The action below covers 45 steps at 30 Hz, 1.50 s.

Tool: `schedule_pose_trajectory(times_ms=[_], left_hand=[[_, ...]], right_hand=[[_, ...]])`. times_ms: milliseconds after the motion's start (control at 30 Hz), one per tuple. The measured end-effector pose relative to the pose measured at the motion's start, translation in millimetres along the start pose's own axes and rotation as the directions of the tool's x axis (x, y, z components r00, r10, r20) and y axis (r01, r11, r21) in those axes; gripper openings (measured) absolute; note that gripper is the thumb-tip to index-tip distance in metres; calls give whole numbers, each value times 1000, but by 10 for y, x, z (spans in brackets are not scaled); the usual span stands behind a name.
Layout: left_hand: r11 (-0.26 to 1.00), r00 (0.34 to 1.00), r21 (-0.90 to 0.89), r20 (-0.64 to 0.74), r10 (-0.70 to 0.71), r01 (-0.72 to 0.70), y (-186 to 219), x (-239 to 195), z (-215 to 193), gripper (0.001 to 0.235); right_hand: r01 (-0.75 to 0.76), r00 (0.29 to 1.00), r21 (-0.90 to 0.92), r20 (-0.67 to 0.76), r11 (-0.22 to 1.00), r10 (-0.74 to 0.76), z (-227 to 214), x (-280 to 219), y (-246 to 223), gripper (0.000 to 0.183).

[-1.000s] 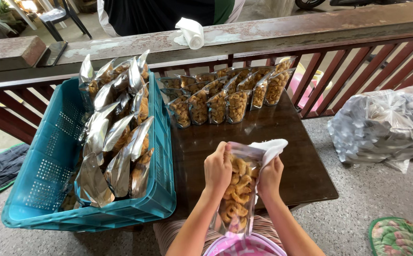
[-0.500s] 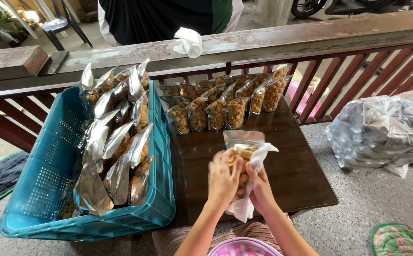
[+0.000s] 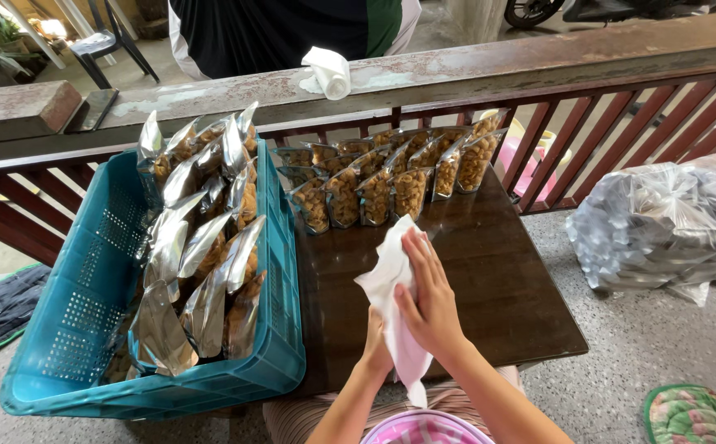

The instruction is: The person sits on the floor and wipes the exterior of sealed snack bags with a white cloth. They pick up each bag from a blue basket, wipe it thoroughly, and place it on a wooden table. The process is repeated for multiple bags.

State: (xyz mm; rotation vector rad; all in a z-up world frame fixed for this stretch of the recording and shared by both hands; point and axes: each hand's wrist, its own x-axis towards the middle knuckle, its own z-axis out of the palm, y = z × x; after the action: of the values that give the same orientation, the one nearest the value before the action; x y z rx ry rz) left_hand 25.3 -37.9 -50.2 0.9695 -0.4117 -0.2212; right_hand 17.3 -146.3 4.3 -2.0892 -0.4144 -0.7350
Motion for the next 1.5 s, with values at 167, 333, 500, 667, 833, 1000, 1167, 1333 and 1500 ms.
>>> schedule_pose_trajectory(times_ms=[167,333,500,667,833,1000,1167,1333,1500], left_hand=[[928,965,291,-47,258,-234,57,-50,13,104],[944,946,227,-166,279,-239,30,-29,-61,93],[969,942,99,-233,242,-224,180,-8,-255,73],[920,930,285,-170,326,-271,292,-35,-228,57],[975,979,219,-186,87,-45,304,-86,-21,64],[997,956,68,-289,53,-35,175,4,31,75],[974,897,79,-379,226,-212,114,85,-205,82],[912,930,-398,-362,-60,-96,40,102,-361,83],[911,950,-399,-310,-29,-102,-126,158,-445,90]], right_hand=[[-81,989,441,-75,894,127,52,143,-50,50],[-224,958,394,-78,891,276,273,-99,-74,50],[86,993,52,-88,995,-81,439,-356,-220,51],[209,978,-122,4,970,-210,341,-268,-248,57],[3,997,78,-81,997,4,195,-108,-210,62],[-59,994,-2,-97,998,59,216,-325,-117,68],[-154,988,54,3,987,154,342,-691,-16,78],[-212,976,199,-4,957,217,320,-893,117,73],[-308,896,717,-2,625,444,275,-852,263,71]])
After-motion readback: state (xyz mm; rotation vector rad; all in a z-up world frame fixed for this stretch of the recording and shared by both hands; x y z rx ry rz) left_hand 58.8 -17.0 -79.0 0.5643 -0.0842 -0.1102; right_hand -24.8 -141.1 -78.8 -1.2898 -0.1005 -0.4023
